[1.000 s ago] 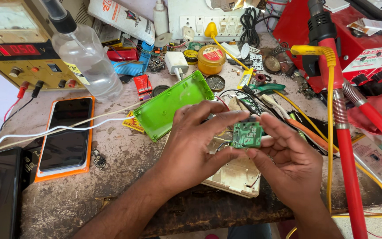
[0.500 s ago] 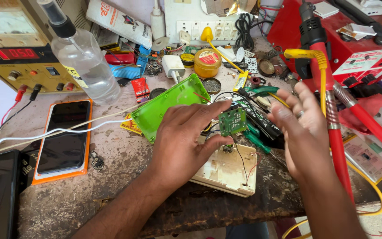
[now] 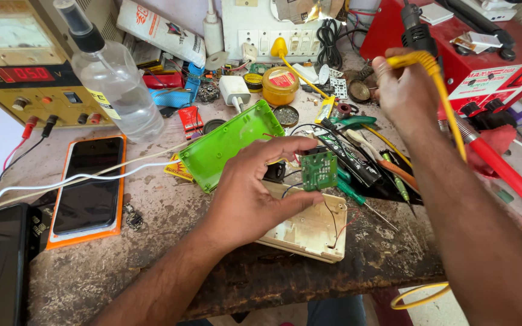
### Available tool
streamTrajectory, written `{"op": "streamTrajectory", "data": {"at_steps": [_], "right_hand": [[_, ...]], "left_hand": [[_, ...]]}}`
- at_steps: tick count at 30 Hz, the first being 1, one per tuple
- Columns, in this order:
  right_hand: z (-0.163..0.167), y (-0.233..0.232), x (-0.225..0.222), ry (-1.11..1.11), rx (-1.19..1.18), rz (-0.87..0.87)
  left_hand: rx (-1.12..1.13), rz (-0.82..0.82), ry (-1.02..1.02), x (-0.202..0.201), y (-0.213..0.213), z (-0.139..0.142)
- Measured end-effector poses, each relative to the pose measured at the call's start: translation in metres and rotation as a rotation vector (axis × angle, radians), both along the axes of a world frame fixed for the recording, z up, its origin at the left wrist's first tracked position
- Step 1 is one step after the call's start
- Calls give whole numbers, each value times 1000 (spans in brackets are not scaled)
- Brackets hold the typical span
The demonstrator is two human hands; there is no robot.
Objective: The person disassembles a white plastic LED light fixture, removes the internal circuit board and battery, and uses a soldering iron and screwdriver to work on the components. They then reassemble the fixture and connect it to a power supply for testing.
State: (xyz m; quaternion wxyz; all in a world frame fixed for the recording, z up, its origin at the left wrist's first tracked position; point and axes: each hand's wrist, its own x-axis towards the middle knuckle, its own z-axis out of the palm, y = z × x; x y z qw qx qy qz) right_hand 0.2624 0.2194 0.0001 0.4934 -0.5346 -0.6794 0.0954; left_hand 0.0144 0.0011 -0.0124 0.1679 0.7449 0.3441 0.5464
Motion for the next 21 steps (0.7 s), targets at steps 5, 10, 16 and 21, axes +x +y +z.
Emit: {"op": "streamTrajectory", "data": {"at_steps": [5, 10, 16, 21], "right_hand": [[13, -70, 51, -5, 379, 147], [-62, -182, 136, 310, 23, 293], [-136, -195, 237, 599, -686, 461], [-184, -184, 287, 693, -919, 524]], "left_hand": [[77, 102, 71, -3, 5, -1], [127, 137, 98, -6, 6, -3], [152, 162, 123, -6, 6, -2], [138, 173, 118, -7, 7, -1]]}}
